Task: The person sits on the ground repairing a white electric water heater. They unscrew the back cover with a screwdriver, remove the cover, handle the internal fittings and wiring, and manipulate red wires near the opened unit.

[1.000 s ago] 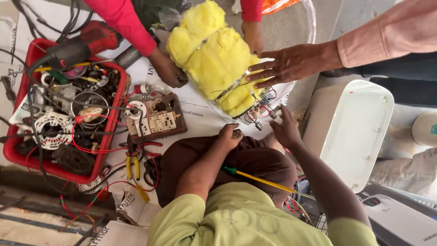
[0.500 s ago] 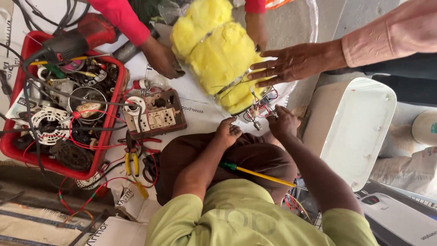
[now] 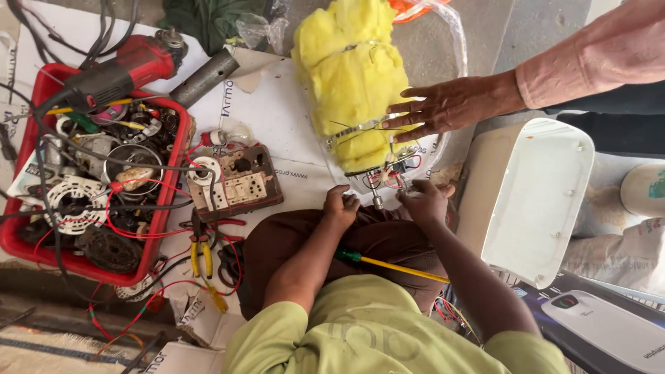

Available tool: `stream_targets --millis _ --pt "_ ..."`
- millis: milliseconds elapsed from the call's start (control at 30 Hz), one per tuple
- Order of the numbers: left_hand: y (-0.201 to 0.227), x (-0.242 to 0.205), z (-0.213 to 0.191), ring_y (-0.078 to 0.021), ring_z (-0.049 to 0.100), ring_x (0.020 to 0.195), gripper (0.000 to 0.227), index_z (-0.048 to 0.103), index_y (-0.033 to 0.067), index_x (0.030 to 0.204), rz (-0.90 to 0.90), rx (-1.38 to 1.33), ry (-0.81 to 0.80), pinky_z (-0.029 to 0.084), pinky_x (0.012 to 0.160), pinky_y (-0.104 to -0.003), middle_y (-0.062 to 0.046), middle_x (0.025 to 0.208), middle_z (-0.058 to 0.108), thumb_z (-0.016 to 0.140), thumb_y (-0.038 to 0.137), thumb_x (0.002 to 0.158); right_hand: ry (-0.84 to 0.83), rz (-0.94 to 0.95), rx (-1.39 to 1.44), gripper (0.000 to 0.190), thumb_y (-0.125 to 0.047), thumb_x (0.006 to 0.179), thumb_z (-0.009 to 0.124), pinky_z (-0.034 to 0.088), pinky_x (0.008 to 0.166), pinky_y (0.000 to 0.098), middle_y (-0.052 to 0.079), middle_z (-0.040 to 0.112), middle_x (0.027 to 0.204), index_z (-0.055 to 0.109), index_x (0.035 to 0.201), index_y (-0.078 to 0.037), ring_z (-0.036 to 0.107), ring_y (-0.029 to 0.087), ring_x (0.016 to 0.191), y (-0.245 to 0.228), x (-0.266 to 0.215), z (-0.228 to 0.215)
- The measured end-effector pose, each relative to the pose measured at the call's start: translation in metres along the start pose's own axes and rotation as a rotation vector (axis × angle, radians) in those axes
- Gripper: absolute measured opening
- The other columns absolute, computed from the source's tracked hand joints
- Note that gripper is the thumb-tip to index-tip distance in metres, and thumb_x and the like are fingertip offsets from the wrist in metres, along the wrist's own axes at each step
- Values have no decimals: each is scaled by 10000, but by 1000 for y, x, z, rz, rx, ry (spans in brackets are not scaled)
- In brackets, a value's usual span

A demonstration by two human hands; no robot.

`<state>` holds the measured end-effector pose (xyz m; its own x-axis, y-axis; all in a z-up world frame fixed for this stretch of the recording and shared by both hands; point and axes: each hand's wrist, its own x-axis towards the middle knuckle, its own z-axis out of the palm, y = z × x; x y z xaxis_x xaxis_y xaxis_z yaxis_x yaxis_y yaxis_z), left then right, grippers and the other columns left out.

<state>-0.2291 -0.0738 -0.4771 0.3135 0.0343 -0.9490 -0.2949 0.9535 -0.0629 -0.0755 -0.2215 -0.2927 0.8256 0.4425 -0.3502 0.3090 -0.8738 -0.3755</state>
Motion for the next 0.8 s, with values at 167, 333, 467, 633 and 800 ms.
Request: stream_targets --millis 167,333,467,633,800 --pt "1 21 -13 -277 557 954 239 596 63 954 60 6 -98 497 887 -420 -82 936 529 765 76 786 -303 441 1341 542 -92 874 713 615 907 456 263 647 1207 516 1366 21 717 403 1032 17 1 9" --pt "12 -9 6 -272 621 974 169 616 12 969 85 -47 -65 555 887 -399 -106 985 612 719 27 835 -208 488 1288 553 -15 921 685 636 917 412 231 631 1241 454 1403 128 705 341 1083 -17 13 3" --pt "26 -10 16 -238 613 953 147 641 62 941 157 -45 -196 537 896 -374 -88 967 629 662 -23 823 -168 459 1328 556 -3 929 691 638 932 409 241 644 1229 470 1416 149 700 321 1099 -43 27 -2" --pt "49 -37 53 -125 541 825 207 567 140 867 250 38 -346 473 978 -382 19 854 552 643 -46 818 -132 495 1393 554 20 927 666 620 926 408 242 654 1217 441 1421 135 717 329 1081 -59 54 12" --pt "51 -58 71 -63 429 697 300 483 193 833 302 71 -325 431 1029 -478 85 764 428 621 -71 799 -108 513 1394 553 46 923 659 652 919 404 225 658 1191 430 1420 124 716 327 1052 -75 65 16"
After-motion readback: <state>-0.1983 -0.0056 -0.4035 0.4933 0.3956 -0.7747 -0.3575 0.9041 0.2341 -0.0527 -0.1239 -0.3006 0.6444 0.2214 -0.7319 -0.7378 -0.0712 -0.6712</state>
